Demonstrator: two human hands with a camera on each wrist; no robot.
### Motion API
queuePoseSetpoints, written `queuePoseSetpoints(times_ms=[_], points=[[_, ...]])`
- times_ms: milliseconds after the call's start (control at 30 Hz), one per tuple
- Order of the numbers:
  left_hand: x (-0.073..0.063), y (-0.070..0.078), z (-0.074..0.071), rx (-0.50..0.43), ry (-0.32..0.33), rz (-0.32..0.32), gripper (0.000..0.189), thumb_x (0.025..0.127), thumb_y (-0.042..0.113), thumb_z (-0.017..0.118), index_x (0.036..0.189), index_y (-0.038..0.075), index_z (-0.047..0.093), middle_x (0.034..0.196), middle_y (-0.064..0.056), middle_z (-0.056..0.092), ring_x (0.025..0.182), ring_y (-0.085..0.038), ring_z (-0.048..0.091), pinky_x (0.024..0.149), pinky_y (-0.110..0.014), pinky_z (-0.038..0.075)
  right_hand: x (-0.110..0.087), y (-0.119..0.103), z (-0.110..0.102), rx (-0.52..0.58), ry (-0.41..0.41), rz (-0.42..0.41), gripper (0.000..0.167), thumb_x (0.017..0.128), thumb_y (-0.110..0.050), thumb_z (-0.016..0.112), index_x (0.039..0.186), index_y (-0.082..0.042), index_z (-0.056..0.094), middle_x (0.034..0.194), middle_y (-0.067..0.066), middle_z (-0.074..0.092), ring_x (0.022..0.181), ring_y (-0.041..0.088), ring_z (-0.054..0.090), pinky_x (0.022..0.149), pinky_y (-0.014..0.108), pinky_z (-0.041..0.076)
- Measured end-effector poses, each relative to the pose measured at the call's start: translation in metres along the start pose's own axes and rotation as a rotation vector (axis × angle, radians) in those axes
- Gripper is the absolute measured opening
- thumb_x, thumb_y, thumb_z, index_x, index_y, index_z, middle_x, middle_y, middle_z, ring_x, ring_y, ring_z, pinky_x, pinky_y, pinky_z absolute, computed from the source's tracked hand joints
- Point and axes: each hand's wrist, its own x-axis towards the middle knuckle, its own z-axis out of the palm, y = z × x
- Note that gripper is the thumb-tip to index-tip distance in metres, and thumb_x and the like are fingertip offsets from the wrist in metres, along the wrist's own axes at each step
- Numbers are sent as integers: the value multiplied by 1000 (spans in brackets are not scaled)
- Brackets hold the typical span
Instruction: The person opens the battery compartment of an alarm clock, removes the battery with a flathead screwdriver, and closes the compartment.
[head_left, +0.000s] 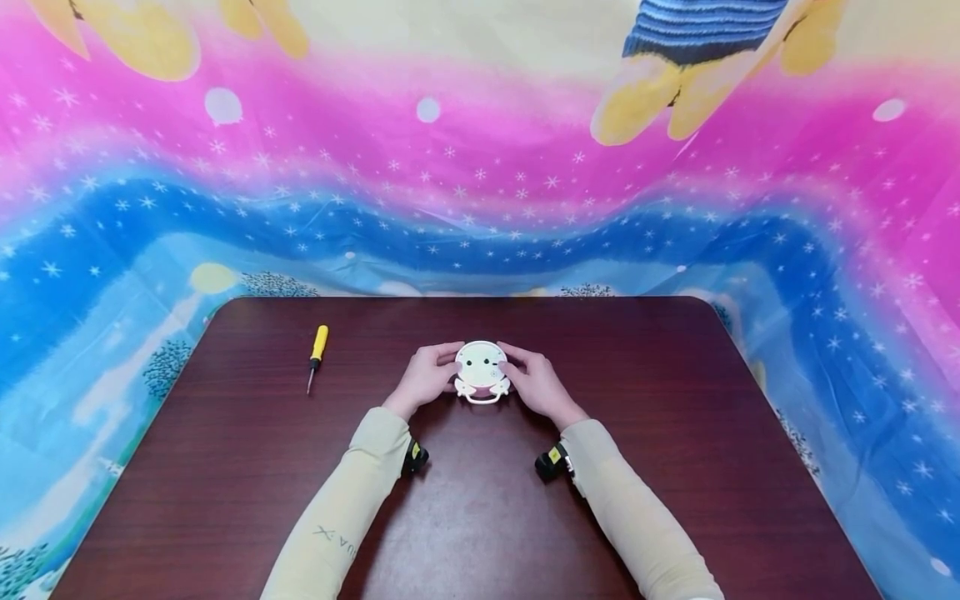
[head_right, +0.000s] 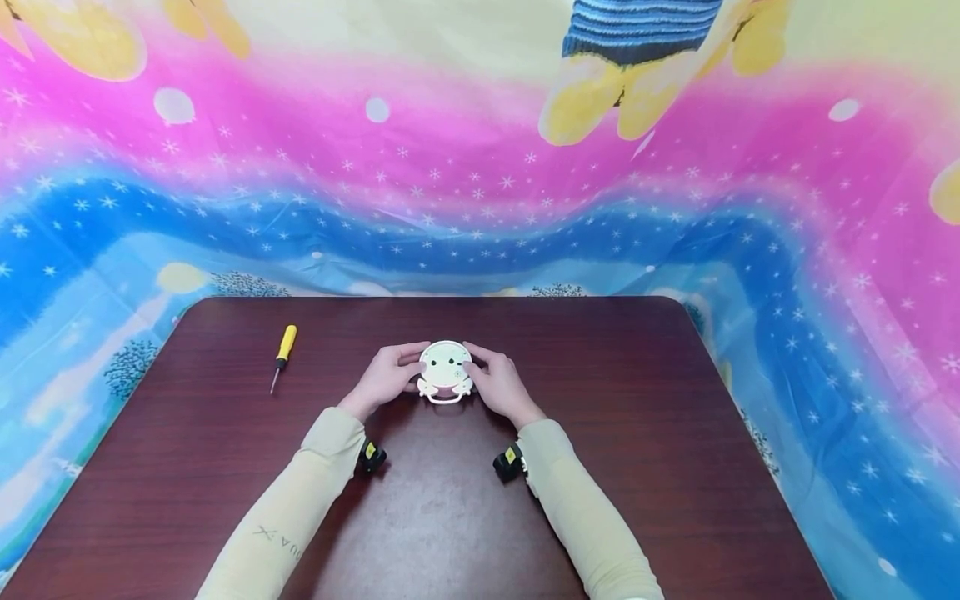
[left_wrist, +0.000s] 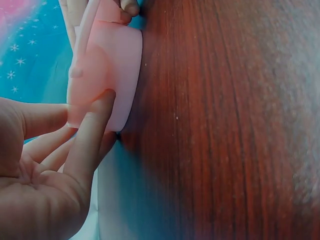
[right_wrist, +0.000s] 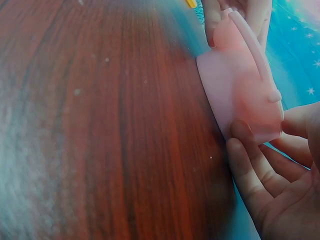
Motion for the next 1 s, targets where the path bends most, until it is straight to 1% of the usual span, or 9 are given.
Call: queuePoseSetpoints(times_ms=[200, 367, 567, 633, 733, 800, 867, 967, 1000], points=[[0, 2, 0, 11, -10, 4, 44, 99, -5, 56, 143, -7, 54, 134, -29, 59, 109, -35, 67, 73, -38, 61, 1, -1, 2, 25, 8, 12, 54, 100, -28, 69, 148, -10, 55, 72, 1, 64, 58, 15, 55, 58, 28, 44], [-1, 3, -1, 33, -8, 3, 44, 99, -6, 55, 143, -7, 54, 133, -29, 60, 105, -32, 68, 72, -37, 61, 1, -4, 4, 42, -17, 33, 80, 85, -40, 84, 151, -10, 50, 72, 3, 68, 65, 17, 64, 56, 29, 49], [0, 4, -2, 40, -8, -13, 44, 98, -6, 57, 143, -6, 54, 133, -26, 61, 105, -29, 69, 73, -35, 61, 1, -6, 5, -3, -64, 21, 106, 72, -45, 93, 157, -12, 41, 74, 5, 65, 66, 18, 61, 61, 32, 51], [0, 4, -3, 47, -8, -18, 45, 98, -5, 58, 142, -5, 55, 134, -25, 61, 106, -28, 69, 74, -34, 61, 2, -6, 6, -23, -74, 6, 107, 71, -42, 94, 158, -13, 39, 82, 6, 65, 66, 18, 60, 62, 32, 52], [1, 4, -3, 59, -11, -14, 45, 98, -5, 59, 142, -6, 55, 134, -25, 61, 107, -28, 68, 75, -34, 60, 4, -8, 6, -55, -75, -20, 107, 71, -38, 95, 158, -12, 39, 111, 6, 67, 72, 18, 59, 67, 32, 52], [2, 4, -3, 66, -7, -10, 45, 97, -5, 59, 142, -6, 55, 133, -25, 62, 106, -28, 69, 75, -34, 60, 5, -9, 6, -78, -75, -40, 106, 71, -37, 95, 158, -11, 40, 134, 5, 60, 88, 17, 61, 78, 33, 52], [2, 4, -3, 67, -6, -11, 45, 97, -5, 60, 142, -6, 56, 132, -25, 62, 106, -28, 69, 75, -34, 60, 7, -10, 6, -99, -72, -62, 106, 71, -37, 95, 157, -10, 41, 149, 5, 51, 108, 17, 59, 91, 34, 49], [3, 4, -3, 71, -7, -10, 45, 97, -4, 61, 142, -5, 56, 132, -24, 62, 105, -27, 69, 76, -35, 60, 8, -11, 6, -118, -71, -83, 104, 71, -39, 94, 156, -7, 42, 153, 7, 48, 131, 17, 49, 105, 38, 43], [3, 3, -4, 71, -7, -12, 44, 97, -4, 61, 141, -5, 57, 132, -23, 63, 105, -27, 69, 76, -35, 60, 8, -10, 6, -121, -70, -88, 104, 71, -39, 94, 155, -6, 42, 153, 8, 48, 133, 19, 48, 106, 40, 43]])
